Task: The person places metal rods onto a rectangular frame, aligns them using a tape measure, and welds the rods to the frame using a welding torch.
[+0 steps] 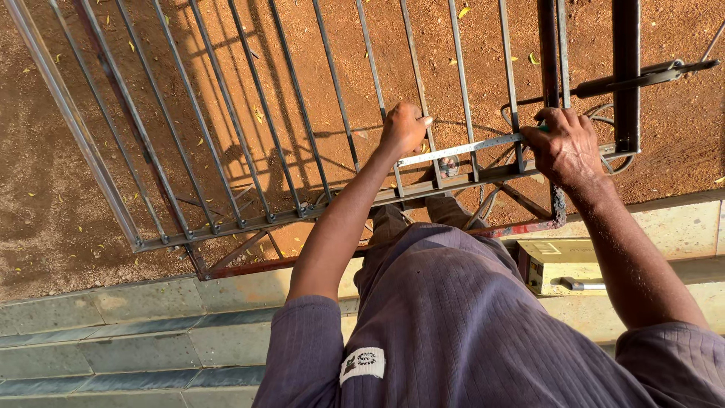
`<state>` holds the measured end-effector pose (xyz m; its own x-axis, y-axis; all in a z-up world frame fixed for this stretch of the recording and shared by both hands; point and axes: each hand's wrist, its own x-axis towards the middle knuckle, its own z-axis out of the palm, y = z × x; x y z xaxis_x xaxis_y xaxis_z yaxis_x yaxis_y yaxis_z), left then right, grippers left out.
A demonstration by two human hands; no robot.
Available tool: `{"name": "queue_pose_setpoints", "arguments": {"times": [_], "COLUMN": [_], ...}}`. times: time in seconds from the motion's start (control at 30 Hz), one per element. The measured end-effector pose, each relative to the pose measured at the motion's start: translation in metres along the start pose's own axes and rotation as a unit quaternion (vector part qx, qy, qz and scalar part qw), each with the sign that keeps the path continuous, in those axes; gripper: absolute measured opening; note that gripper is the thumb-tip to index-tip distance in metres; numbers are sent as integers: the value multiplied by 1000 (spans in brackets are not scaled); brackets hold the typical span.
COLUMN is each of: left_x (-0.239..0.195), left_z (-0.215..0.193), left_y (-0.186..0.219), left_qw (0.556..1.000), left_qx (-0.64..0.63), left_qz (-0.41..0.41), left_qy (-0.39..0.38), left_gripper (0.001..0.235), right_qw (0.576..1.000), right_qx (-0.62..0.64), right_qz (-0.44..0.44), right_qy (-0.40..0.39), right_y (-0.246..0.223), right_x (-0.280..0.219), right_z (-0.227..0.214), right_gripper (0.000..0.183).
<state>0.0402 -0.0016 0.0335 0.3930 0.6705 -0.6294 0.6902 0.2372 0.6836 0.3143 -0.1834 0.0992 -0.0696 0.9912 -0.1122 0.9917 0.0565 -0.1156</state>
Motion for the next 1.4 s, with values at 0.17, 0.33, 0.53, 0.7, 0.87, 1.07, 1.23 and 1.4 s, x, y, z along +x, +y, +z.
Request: {"name": "queue_pose_setpoints", "arguments": {"times": [0.17,0.33,0.53,0.7,0.87,1.07,1.23,1.4], "left_x": [6,4,1,-2,-2,0,-7,-15], "left_z": [7,5,1,1,3,4,5,2], "left_y": [-9,-6,-2,-2,-4,-8,-22,-34], "left_qw": [1000,1000,1000,999,999,999,999,991], "left_qx": [-4,-13,-16,-26,-25,-31,19,-20], "left_qz": [-3,-23,-26,-26,-34,-29,13,76], "left_qy": [15,4,0,0,1,1,23,105], "left_gripper": [12,14,16,15,19,16,31,37], "right_qw": [1000,1000,1000,1000,1000,1000,1000,999], "right_qx": [15,6,11,10,15,22,21,27], "right_qz": [4,1,8,7,3,9,1,8], "right_qy": [-1,3,-13,0,-2,1,8,18], "right_y": [0,2,3,1,1,-1,1,6], "right_x": [0,0,1,0,0,0,1,1], "right_z": [0,4,6,3,2,-1,1,6], "right_gripper": [24,24,25,26,25,26,23,20]}}
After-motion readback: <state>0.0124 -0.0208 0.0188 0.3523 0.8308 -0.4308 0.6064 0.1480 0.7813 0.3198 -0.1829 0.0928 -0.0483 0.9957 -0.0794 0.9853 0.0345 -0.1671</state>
